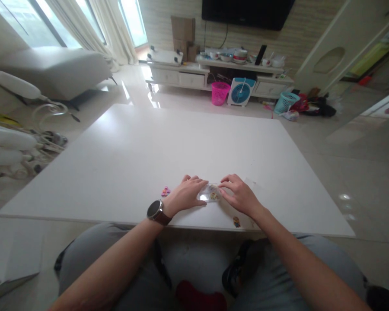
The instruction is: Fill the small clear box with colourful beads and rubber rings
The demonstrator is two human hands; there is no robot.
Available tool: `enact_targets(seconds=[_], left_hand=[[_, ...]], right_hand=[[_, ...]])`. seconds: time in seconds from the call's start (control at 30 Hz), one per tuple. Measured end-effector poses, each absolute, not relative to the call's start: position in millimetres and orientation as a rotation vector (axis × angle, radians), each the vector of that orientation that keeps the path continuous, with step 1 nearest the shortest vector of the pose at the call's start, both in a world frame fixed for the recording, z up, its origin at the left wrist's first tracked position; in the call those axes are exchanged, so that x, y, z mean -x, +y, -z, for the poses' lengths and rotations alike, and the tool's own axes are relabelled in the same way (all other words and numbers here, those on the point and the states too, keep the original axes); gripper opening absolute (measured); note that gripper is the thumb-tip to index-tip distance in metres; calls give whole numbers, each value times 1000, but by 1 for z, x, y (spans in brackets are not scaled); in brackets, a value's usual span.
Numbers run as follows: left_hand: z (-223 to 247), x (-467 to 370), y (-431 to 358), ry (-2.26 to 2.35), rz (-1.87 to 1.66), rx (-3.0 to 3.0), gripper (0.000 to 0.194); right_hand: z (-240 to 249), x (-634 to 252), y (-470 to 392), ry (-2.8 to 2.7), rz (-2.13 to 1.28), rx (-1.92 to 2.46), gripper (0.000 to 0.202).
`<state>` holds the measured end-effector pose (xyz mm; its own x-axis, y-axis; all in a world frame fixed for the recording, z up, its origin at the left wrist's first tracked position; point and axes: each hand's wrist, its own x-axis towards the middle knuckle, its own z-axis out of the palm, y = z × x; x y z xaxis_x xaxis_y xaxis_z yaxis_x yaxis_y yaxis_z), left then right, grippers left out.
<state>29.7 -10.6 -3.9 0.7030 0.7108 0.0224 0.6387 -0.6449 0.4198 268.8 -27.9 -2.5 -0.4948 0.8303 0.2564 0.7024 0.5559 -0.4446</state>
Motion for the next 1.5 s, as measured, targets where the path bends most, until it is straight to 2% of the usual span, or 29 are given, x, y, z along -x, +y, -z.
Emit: enact_targets(seconds=[0.1,0.23,0.37,0.43,0.53,0.73,0.83,1.2,1.5], left_hand=[[-2,-15,1,1126,-376,-2509,58],[-18,18,18,1370,-528,-2422,23],[-23,30,21,1317,-359,-2298,12],[-19,26,17,1246,-238,-2268,13],[-11,16,8,1195,-133,-2261,27],[3,9,-4,1107,22,-2259,47],[8,8,-5,1079,5,-2275,42],[16,-1,2,1022,-60,-2305,7],[15,1,4,1046,-100,-2314,10]], right_hand=[[-2,-276,-29,-2320,-361,1289,12],[-2,-279,-37,-2340,-413,1282,14],[4,-274,-43,-2447,-514,1240,27],[7,-271,-43,-2488,-545,1233,37],[13,-267,-42,-2503,-565,1246,51],[31,-261,-33,-2378,-655,1232,67],[36,-256,-26,-2332,-696,1195,73],[24,-256,-43,-2416,-725,1207,66],[16,-254,-44,-2493,-731,1187,65]])
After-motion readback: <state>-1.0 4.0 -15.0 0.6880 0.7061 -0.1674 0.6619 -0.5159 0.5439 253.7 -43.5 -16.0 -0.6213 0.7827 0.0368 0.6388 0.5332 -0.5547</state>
